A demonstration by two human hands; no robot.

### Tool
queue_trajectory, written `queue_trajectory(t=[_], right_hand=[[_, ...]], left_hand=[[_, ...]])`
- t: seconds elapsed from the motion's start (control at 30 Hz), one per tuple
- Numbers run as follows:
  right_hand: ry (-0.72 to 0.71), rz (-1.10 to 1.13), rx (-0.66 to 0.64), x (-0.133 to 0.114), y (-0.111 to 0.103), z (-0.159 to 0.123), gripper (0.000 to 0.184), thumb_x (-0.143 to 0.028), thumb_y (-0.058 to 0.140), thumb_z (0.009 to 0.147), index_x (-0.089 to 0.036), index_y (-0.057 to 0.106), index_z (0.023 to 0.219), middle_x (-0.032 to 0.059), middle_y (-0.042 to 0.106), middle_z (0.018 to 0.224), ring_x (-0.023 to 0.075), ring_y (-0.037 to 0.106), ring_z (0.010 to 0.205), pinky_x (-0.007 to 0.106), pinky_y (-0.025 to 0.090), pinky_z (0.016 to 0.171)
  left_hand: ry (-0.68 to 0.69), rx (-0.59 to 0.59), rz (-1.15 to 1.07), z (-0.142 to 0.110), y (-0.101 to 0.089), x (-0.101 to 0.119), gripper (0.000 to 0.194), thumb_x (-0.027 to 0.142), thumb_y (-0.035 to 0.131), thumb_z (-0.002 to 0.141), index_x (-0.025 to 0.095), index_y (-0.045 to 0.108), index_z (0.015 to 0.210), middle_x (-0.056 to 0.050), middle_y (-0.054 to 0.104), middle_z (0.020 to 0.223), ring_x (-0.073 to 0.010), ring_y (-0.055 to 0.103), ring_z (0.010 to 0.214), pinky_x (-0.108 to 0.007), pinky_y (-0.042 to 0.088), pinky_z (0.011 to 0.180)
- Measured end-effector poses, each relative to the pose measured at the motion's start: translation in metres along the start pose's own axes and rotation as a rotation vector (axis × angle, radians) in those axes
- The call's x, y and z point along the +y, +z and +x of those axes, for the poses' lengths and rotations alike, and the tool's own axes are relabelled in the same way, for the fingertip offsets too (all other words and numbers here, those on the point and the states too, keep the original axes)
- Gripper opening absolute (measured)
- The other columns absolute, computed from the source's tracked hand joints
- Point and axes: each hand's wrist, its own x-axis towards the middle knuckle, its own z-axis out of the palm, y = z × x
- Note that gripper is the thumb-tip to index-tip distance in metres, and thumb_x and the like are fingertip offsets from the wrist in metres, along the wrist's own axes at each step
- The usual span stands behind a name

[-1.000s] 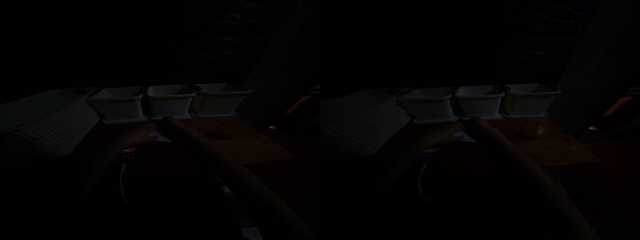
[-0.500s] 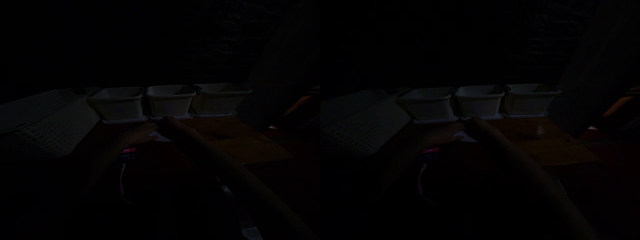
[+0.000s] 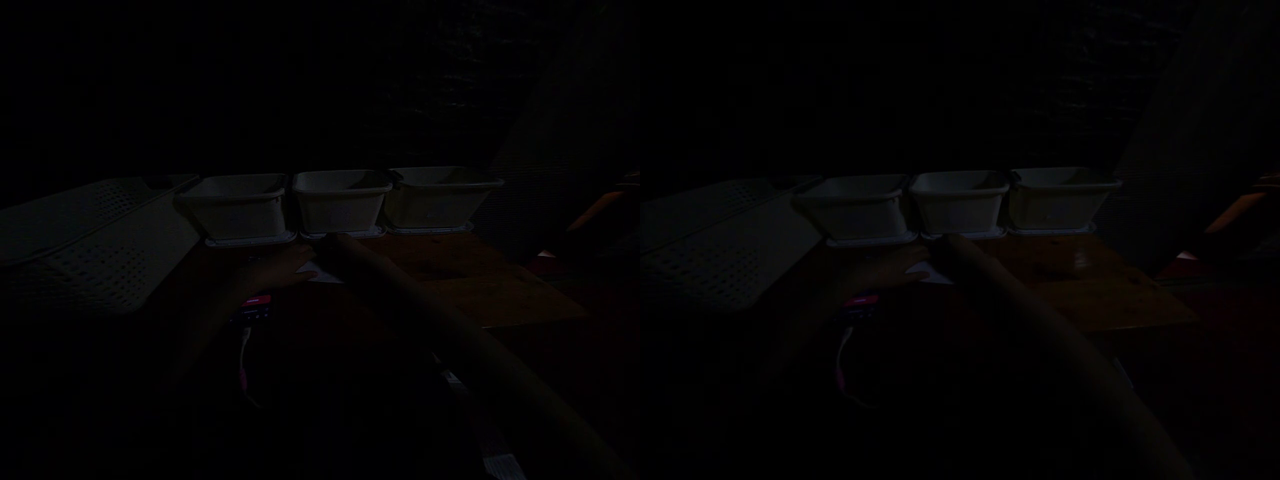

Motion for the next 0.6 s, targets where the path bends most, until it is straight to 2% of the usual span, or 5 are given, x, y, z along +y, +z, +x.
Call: queue_trajectory(t=[0.1,0.27,0.37,0.6], right_hand=[[0.038,0.056,0.008,0.001,-0.001,0.000,0.034,-0.026,0.045,0.103,-0.013,0.073,0.116,0.0112,0.076,0.108,0.0158,0.069,0.083,0.025,0.045,0.066],[0.045,-0.022,-0.034,-0.010,-0.014,-0.004,0.031,-0.021,0.047,0.101,-0.009,0.075,0.107,0.0148,0.077,0.106,0.0172,0.069,0.081,0.026,0.044,0.065],[0.033,-0.059,-0.026,-0.015,-0.019,-0.007,0.030,-0.020,0.048,0.100,-0.011,0.076,0.105,0.0139,0.077,0.103,0.0168,0.069,0.079,0.025,0.045,0.065],[0.047,-0.026,-0.024,-0.011,-0.016,-0.006,0.033,-0.024,0.047,0.100,-0.010,0.076,0.109,0.0138,0.076,0.098,0.0169,0.069,0.077,0.025,0.046,0.064]], left_hand=[[-0.013,-0.014,-0.003,0.000,-0.001,0.001,0.052,0.032,0.057,0.100,0.021,0.048,0.150,-0.012,0.047,0.159,-0.0255,0.045,0.146,-0.041,0.035,0.120],[0.001,-0.002,-0.003,0.000,-0.001,0.001,0.051,0.031,0.057,0.100,0.022,0.048,0.150,-0.011,0.048,0.158,-0.0255,0.044,0.146,-0.042,0.035,0.120],[0.009,0.000,0.000,0.000,0.000,0.000,0.050,0.031,0.058,0.100,0.023,0.048,0.149,-0.011,0.049,0.157,-0.0246,0.044,0.146,-0.041,0.034,0.120],[0.009,-0.003,-0.011,0.000,0.001,-0.002,0.051,0.030,0.058,0.101,0.023,0.047,0.149,-0.011,0.046,0.159,-0.0244,0.044,0.146,-0.041,0.034,0.121]])
